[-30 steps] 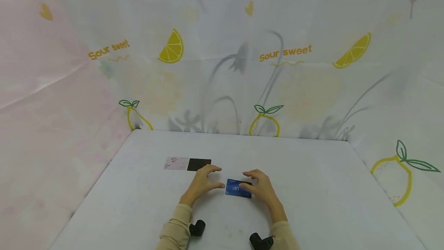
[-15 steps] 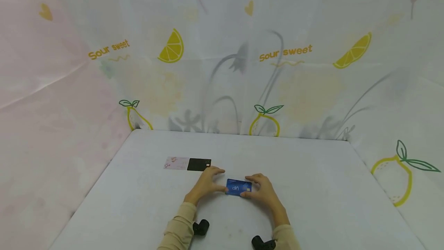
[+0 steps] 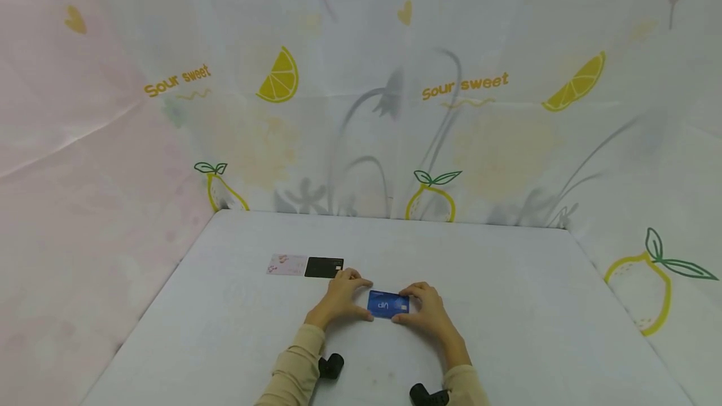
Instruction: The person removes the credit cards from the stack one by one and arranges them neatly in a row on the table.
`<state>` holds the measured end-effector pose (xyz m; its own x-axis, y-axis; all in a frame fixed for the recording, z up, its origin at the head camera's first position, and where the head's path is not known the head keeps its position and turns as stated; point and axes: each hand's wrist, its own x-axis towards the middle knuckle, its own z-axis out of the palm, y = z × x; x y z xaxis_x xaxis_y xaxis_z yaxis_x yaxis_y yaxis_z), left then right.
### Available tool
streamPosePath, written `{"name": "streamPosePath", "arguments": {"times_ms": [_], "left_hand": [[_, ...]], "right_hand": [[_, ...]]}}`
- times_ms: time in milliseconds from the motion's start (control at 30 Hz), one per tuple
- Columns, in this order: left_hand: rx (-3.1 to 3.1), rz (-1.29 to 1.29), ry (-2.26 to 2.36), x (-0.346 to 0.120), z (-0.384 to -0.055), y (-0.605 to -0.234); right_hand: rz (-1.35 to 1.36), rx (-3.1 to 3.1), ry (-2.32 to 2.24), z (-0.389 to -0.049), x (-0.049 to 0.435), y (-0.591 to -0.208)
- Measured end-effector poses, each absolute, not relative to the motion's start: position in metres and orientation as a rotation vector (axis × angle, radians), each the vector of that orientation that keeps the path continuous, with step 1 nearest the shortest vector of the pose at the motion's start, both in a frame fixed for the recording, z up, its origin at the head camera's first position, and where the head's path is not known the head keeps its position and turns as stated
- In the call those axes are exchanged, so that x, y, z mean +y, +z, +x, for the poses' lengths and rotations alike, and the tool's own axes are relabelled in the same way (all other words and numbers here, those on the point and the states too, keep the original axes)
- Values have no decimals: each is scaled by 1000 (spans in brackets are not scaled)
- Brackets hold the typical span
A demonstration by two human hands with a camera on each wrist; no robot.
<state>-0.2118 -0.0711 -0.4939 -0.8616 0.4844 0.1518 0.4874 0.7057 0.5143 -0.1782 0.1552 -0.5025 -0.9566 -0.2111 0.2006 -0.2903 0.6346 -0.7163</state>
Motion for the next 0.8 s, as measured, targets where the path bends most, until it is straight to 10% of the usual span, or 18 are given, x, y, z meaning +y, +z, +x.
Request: {"name": "streamPosePath", "arguments": {"times_ms": [800], "left_hand": [[-2815, -844, -995, -64, -205, -493]], "right_hand": [[361, -2788, 1261, -174, 161, -506]]}}
